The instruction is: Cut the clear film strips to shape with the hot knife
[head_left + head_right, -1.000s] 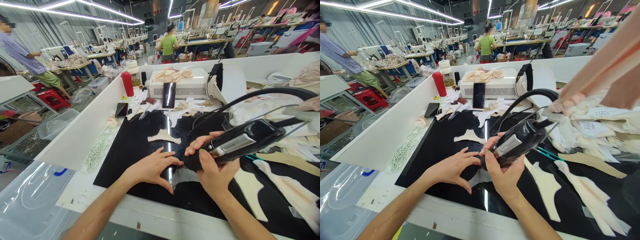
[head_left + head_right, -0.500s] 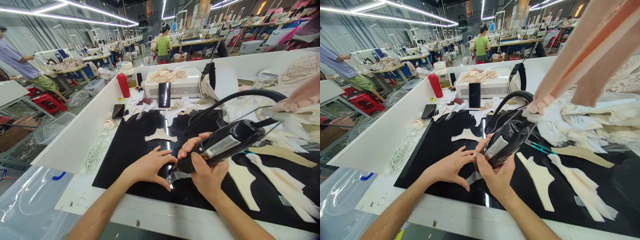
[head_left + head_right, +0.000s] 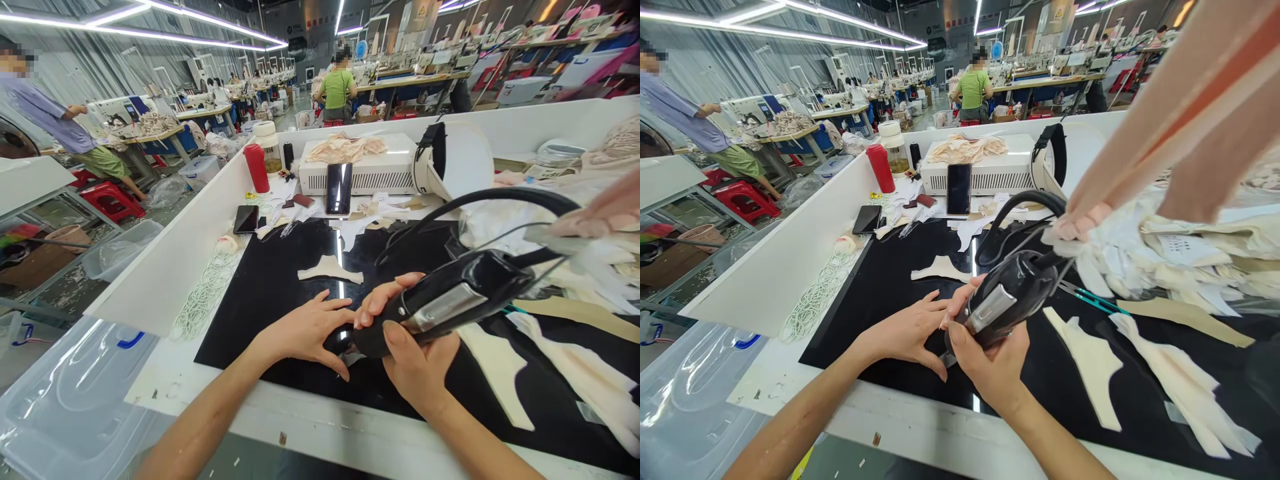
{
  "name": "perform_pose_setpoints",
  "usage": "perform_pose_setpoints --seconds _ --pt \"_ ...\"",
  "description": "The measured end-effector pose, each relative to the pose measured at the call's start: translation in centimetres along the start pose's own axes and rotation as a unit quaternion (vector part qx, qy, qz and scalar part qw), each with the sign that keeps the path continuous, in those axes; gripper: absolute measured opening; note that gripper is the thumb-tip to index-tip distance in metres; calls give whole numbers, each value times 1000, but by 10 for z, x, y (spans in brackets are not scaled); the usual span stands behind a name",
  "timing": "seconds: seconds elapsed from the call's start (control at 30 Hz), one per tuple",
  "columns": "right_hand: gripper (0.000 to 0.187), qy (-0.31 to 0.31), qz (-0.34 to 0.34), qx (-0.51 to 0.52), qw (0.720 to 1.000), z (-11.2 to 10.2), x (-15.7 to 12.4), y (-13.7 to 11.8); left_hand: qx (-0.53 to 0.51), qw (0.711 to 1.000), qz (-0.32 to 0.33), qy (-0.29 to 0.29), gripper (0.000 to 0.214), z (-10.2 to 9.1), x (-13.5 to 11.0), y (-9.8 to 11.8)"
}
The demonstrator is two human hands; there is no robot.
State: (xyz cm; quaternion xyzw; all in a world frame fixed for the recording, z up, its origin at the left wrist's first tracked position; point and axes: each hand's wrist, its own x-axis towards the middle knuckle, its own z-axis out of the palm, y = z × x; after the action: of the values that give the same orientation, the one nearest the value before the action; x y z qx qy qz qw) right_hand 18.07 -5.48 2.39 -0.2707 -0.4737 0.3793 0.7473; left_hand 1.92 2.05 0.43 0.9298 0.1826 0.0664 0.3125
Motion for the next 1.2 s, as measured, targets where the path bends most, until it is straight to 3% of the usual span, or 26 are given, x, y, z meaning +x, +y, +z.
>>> perform_pose_setpoints --seconds 0.1,0.27,0.37,0.53,0.67,0.77,0.87,1.0,1.2 --pt "36 10 -6 2 1000 -5 6 -7 -7 1000 16 17 74 1 -3 -1" --pt "38 61 -23 -25 998 -18 21 -20 29 998 50 25 21 -1 -9 -7" --pt "38 93 -32 -32 995 -25 28 -25 68 996 54 36 10 -6 -12 -9" --pt "39 106 -38 -49 992 -30 32 -28 146 985 26 83 12 -17 -18 -18" --pt "37 96 -44 -50 993 -31 29 -24 212 953 -46 212 17 -18 -21 -23" --pt "39 85 -40 -54 994 -30 29 -17 181 938 -81 284 16 -6 -16 -17" --pt "42 86 -39 -55 994 -27 33 -10 113 952 -87 272 16 13 -5 -1" --pt "41 94 -46 -55 993 -22 38 -5 72 973 -87 204 49 33 9 19" --pt "39 89 -33 -49 994 -22 37 0 82 977 -102 168 67 39 12 26"
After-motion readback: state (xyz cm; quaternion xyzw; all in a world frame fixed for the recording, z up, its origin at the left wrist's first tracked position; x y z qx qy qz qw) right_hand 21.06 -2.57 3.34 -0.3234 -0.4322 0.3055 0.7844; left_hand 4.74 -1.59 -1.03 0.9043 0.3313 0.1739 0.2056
